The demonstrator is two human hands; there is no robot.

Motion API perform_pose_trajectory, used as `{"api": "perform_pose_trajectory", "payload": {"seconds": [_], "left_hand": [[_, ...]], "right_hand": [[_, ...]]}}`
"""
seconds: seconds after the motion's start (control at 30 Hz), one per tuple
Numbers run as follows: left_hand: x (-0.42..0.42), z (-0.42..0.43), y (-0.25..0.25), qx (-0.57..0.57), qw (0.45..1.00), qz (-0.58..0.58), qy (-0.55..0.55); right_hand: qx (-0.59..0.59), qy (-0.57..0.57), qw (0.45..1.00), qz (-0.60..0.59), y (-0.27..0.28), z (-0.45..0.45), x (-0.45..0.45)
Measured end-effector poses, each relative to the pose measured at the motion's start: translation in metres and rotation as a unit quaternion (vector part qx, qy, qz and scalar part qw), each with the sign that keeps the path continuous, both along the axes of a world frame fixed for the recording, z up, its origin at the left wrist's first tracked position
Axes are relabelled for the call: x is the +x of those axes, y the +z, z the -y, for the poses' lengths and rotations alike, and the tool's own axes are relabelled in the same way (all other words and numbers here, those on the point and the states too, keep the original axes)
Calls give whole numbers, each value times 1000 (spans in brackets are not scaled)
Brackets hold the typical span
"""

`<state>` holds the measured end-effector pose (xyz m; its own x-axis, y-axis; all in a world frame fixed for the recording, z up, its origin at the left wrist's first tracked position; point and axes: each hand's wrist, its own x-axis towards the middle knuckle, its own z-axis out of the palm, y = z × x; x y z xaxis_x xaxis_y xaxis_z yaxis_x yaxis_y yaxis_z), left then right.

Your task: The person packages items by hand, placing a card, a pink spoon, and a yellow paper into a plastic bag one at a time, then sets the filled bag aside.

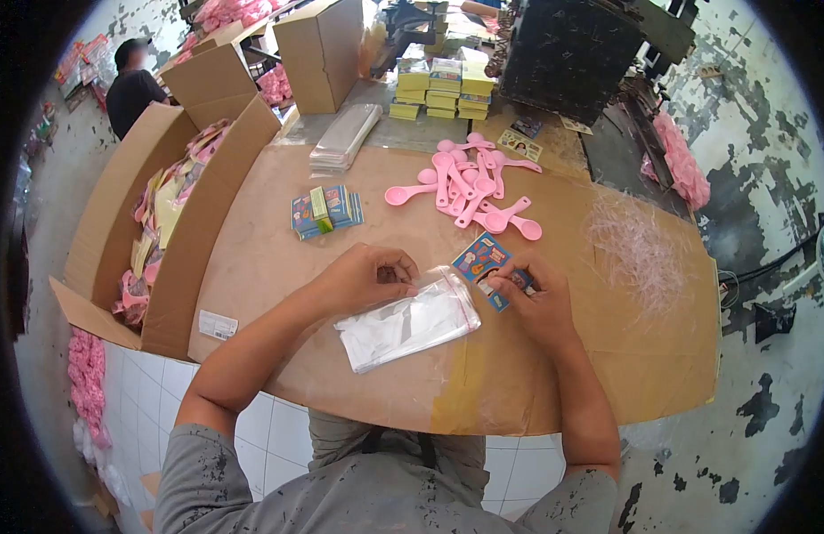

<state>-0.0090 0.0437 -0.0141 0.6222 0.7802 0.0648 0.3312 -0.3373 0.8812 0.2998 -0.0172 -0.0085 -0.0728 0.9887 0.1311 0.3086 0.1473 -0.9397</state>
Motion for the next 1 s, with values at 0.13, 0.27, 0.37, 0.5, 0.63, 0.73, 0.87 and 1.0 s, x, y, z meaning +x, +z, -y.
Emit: {"api": "perform_pose_trajectory", "payload": {"seconds": [0.13, 0.27, 0.37, 0.5, 0.63, 0.73, 0.87, 1.0], "left_hand": [[2, 0, 4, 29, 999, -10, -11], [2, -2, -9, 116, 993, 6, -22], [6, 0, -8, 149, 988, -42, 5], [7, -2, -12, 104, 994, -2, 42], [-5, 6, -14, 11, 994, 73, 79], [-8, 5, -13, -23, 987, 96, 123], [-9, -3, -13, -132, 960, 231, 88], [-9, 4, 4, -180, 941, 284, 29]], "right_hand": [[120, 123, 984, 47, 1, 1, -15], [152, 164, 958, 181, 0, 3, -23], [154, 176, 947, 220, 0, 0, -24], [168, 187, 942, 224, -2, -1, -27], [204, 178, 933, 236, -2, 0, -26], [211, 176, 928, 250, -2, 0, -25], [219, 168, 935, 220, 0, -1, -24], [158, 71, 979, 109, -3, -1, -21]]}}
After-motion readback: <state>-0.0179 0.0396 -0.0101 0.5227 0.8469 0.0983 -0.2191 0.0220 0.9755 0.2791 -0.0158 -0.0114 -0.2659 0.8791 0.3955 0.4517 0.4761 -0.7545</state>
